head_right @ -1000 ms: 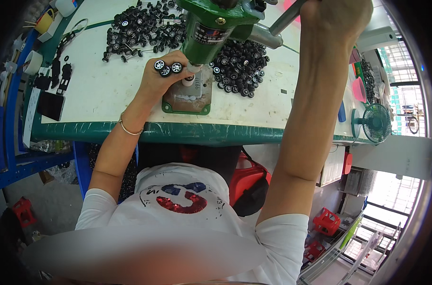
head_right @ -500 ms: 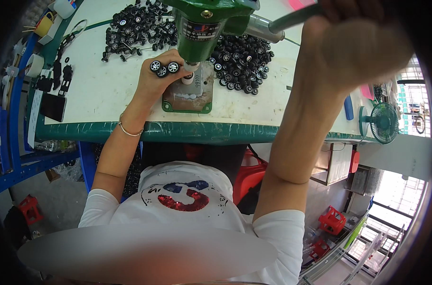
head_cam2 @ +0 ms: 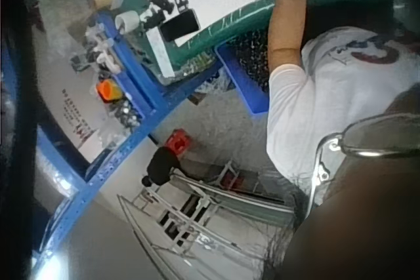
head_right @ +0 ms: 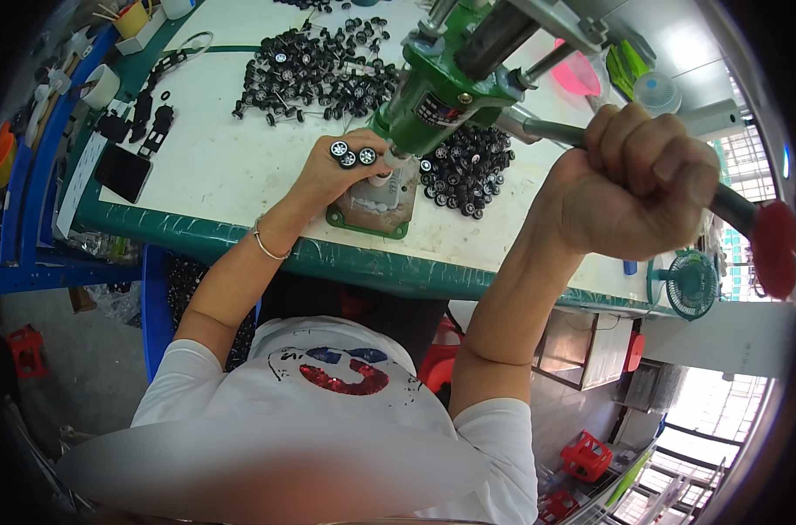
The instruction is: The person assembles small black components by hand using a manual press machine on a factory workbench, taking components from storage bins and pressing them into assembled parts.
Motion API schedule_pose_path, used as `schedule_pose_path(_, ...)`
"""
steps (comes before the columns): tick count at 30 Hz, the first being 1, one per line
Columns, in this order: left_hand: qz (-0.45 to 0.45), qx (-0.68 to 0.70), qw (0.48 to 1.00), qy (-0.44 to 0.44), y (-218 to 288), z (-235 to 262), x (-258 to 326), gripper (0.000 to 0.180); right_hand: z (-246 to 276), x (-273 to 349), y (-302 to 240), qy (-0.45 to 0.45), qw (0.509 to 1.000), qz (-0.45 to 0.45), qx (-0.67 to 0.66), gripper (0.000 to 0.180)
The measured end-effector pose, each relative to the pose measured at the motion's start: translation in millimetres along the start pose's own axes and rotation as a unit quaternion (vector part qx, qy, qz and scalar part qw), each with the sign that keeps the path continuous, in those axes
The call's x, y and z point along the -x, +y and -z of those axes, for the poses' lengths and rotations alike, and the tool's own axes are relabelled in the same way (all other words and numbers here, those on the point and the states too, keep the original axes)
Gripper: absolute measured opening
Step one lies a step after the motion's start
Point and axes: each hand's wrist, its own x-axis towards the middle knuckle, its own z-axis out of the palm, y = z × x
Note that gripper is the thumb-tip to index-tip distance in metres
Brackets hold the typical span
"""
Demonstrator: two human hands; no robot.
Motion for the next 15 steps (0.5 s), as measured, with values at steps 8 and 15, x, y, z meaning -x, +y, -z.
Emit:
schedule_pose_path(8, -0.009, -0.037, 0.999, -0.020, 4.5, -5.0, -2.9, 0.028, -6.9, -19.7, 6.6, 0.043, 0.994, -0.103, 0.017, 0.037)
schedule_pose_path(15, 0.029, 0.077, 0.996, 0.044, 8.0, 0.3, -5.6, 0.016, 43.2, -74.5, 94.7, 0.014, 0.950, -0.307, -0.054, 0.018)
